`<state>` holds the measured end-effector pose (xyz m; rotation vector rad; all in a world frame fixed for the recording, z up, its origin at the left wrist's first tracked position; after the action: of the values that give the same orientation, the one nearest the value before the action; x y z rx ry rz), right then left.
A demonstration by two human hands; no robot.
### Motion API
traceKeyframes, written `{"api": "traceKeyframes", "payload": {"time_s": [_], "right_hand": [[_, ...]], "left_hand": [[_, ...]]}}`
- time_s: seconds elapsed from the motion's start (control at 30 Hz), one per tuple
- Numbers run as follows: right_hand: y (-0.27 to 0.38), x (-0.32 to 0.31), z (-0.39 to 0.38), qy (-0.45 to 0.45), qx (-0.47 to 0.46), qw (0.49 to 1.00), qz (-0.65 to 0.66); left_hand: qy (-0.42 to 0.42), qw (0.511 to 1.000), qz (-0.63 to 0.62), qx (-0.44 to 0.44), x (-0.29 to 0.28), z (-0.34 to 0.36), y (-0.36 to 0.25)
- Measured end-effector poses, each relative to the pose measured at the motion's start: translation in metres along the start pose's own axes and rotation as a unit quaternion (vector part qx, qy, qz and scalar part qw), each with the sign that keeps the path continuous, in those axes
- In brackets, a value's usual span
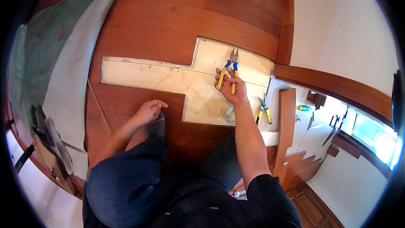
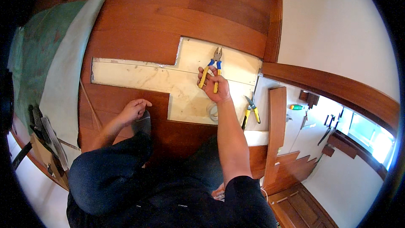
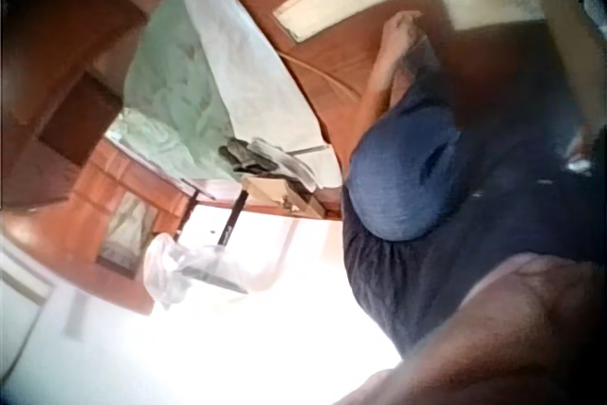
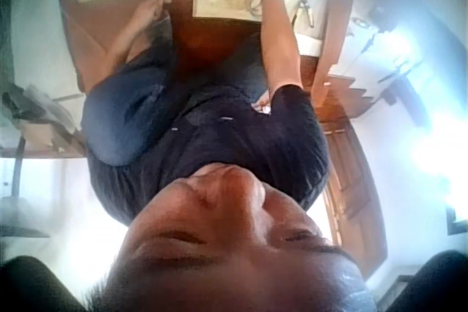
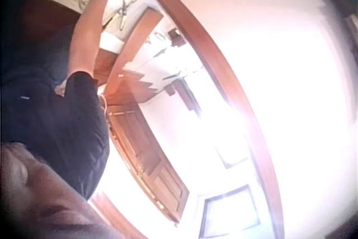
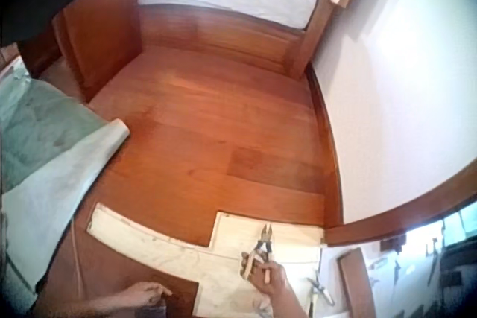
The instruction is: The person installs wooden flooring by positioning a plank, using a hammer to tap it into place, and then uses a nail gun to secure it to the subfloor. They also use pliers to work on a wire protruding from the wall opening.
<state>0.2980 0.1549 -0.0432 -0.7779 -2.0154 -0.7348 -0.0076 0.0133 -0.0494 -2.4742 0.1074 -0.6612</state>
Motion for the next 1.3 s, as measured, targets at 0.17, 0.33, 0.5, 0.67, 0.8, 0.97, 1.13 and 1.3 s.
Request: {"api": "traceKeyframes", "payload": {"time_s": [0.17, 0.33, 0.5, 0.67, 0.8, 0.97, 1.13, 1.3], "right_hand": [[0.002, 0.000, 0.015, 0.042, -0.050, 0.996, 0.054], [0.004, -0.007, 0.014, 0.061, -0.076, 0.992, 0.077], [0.008, -0.010, 0.014, 0.083, -0.041, 0.991, 0.097], [0.015, -0.017, 0.010, 0.080, -0.017, 0.986, 0.143], [0.023, -0.022, 0.004, -0.045, 0.030, 0.998, -0.025], [0.048, -0.023, -0.004, -0.313, 0.043, 0.833, -0.453], [0.066, -0.021, 0.004, -0.384, 0.022, 0.585, -0.714], [0.045, 0.020, -0.007, -0.393, 0.052, 0.529, -0.750]], "left_hand": [[-0.014, 1.000, -0.014, -0.020, 0.000, -0.013, 0.006], [-0.025, 0.999, -0.001, -0.021, -0.005, -0.017, 0.011], [-0.022, 0.999, 0.024, -0.033, -0.001, -0.019, 0.004], [-0.029, 0.999, 0.035, -0.029, -0.002, -0.020, 0.006], [-0.032, 0.998, 0.042, -0.039, -0.006, -0.020, 0.021], [-0.023, 0.999, 0.029, -0.023, 0.001, -0.020, 0.019], [0.007, 0.997, 0.073, -0.014, 0.020, -0.004, 0.000], [0.028, 0.998, 0.056, 0.015, 0.036, -0.001, -0.011]]}}
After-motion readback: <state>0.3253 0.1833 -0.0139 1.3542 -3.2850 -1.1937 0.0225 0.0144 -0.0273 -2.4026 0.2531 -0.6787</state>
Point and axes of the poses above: each hand's wrist, its own z-axis towards the middle knuckle, its own x-axis out of the palm, y = z × x, the point moved 8 cm from there along z, towards the middle knuckle, and after that the axes turned 9 degrees about y, right-handed, at the moved point
